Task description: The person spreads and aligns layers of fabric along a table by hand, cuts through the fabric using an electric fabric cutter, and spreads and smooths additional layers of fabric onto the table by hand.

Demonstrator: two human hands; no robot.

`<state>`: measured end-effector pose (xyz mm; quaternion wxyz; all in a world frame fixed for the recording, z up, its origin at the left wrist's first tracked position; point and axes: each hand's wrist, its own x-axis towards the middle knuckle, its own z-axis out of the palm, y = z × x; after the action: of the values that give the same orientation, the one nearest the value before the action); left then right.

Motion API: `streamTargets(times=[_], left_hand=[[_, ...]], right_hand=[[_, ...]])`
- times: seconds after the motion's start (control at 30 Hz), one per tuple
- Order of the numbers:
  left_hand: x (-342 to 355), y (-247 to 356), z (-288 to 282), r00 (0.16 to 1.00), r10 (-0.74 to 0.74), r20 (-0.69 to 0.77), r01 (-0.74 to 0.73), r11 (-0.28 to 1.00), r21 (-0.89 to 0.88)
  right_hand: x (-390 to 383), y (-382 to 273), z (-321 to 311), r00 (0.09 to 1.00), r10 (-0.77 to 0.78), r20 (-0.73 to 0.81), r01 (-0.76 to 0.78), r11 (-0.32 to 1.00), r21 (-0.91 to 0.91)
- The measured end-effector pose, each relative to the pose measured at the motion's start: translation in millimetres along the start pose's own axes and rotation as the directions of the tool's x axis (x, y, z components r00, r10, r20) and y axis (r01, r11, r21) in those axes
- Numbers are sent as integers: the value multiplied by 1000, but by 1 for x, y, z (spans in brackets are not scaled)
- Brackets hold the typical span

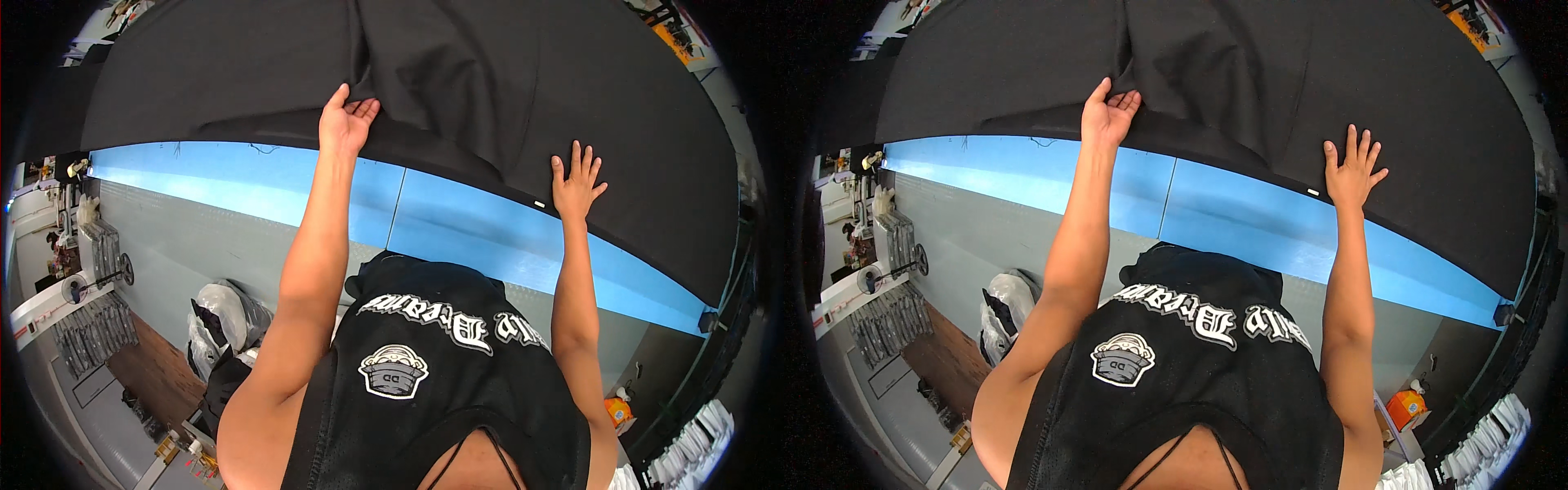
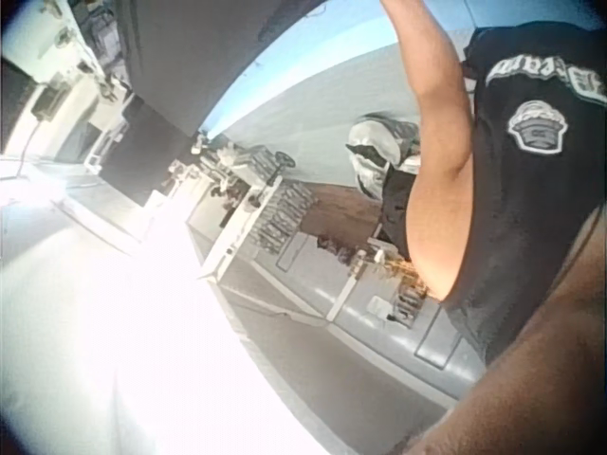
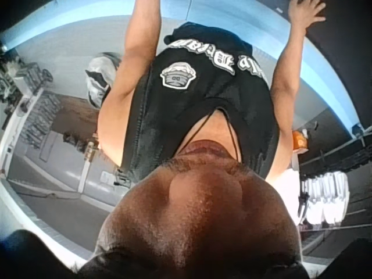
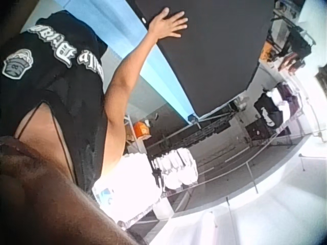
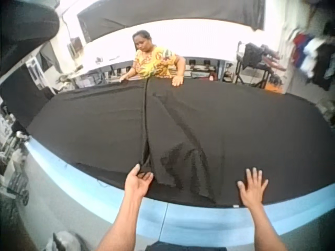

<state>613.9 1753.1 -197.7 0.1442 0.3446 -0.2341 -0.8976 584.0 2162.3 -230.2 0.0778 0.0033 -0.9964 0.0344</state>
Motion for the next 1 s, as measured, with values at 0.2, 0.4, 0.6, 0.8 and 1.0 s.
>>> streamTargets(times=[0.2, 0.4, 0.6, 0.8, 1.0], left_hand=[[7, 8, 11, 896, 2, 444, 36, 996, -76], [-3, 64, -20, 936, 191, 296, -218, 974, 61], [-1, 233, -101, 834, 502, 229, -480, 865, -147], [36, 162, -145, 955, 215, 205, -272, 910, 313], [44, 143, -102, 985, 168, 45, -173, 926, 336]], right_hand=[[3, 4, 5, 1000, -4, 2, 4, 1000, 16], [-2, 13, 3, 1000, -1, 8, 1, 1000, 11], [-1, 14, -1, 1000, -25, 4, 25, 1000, 14], [2, 21, 0, 999, -47, -9, 47, 999, -12], [-1, 23, -4, 999, -47, 20, 47, 999, 3]])
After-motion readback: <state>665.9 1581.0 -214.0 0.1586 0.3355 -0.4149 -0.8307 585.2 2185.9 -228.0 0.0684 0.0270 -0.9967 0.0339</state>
